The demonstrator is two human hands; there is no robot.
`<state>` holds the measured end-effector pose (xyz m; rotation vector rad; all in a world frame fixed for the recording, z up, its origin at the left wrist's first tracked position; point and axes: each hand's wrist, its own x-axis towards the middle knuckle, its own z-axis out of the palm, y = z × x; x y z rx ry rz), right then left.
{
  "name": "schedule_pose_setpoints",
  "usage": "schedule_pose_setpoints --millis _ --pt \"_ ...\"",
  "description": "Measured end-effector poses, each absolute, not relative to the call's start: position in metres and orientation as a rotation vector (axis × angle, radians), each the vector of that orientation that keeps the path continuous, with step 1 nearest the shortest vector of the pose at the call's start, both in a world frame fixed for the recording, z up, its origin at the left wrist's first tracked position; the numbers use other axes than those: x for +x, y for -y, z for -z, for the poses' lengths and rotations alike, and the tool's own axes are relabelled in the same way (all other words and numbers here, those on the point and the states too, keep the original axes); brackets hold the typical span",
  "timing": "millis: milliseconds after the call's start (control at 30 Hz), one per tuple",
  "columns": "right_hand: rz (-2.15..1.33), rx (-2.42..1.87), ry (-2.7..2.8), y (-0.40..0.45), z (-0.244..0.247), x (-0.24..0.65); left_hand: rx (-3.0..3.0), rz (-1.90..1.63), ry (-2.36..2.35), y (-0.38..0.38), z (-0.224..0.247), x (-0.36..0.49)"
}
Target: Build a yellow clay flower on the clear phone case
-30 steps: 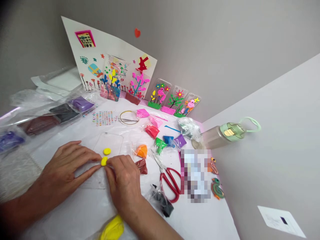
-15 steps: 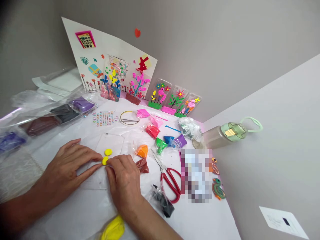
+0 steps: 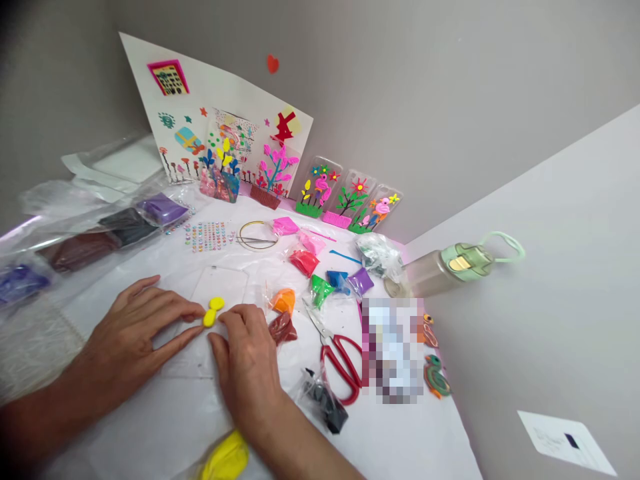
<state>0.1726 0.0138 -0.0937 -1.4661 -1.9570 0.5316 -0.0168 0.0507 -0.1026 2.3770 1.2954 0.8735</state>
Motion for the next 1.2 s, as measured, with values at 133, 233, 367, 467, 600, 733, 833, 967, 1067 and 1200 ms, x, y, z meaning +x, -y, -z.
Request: schedule_pose_setpoints --millis 133,233,367,467,600,733,833,967,1067,1200 --pt "-0.537 -1.490 1.982 -0.0143 0.0941 0.1718 2.393 -0.889 -1.310 -0.0514 0.1055 -0.0164" --pt "-0.530 -1.482 1.992 -0.0142 0.0934 0.1715 2.366 -0.912 -1.310 -0.0510 0.1045 -0.0158" --pt "-0.501 -1.439 1.983 -0.0139 0.0939 0.1718 2.331 -0.944 -1.302 -0.0498 0.1031 -0.0150" --pt "-0.491 -1.429 1.980 -0.0142 0.0955 0.1723 2.327 -0.925 -1.299 -0.0498 0.1052 -0.0151" --pt "-0.487 -1.456 1.978 -0.0147 0.0956 0.1726 2.345 -0.904 -1.318 -0.0513 0.1096 -0.0170" --pt "-0.493 -1.478 1.995 -0.0152 0.0946 0.1723 2.369 -0.880 -1.319 -0.0519 0.1096 -0.0168" --pt "-0.484 -1.456 1.971 -0.0158 0.0961 0.1723 2.336 -0.874 -1.322 -0.0513 0.1070 -0.0143" --pt "-0.461 -1.427 1.941 -0.0166 0.0995 0.1728 2.299 -0.843 -1.316 -0.0505 0.1049 -0.0120" --pt "-0.456 -1.425 1.945 -0.0176 0.1006 0.1733 2.327 -0.841 -1.304 -0.0509 0.1058 -0.0125" --pt "-0.443 -1.440 1.967 -0.0178 0.0998 0.1731 2.363 -0.856 -1.281 -0.0525 0.1106 -0.0151"
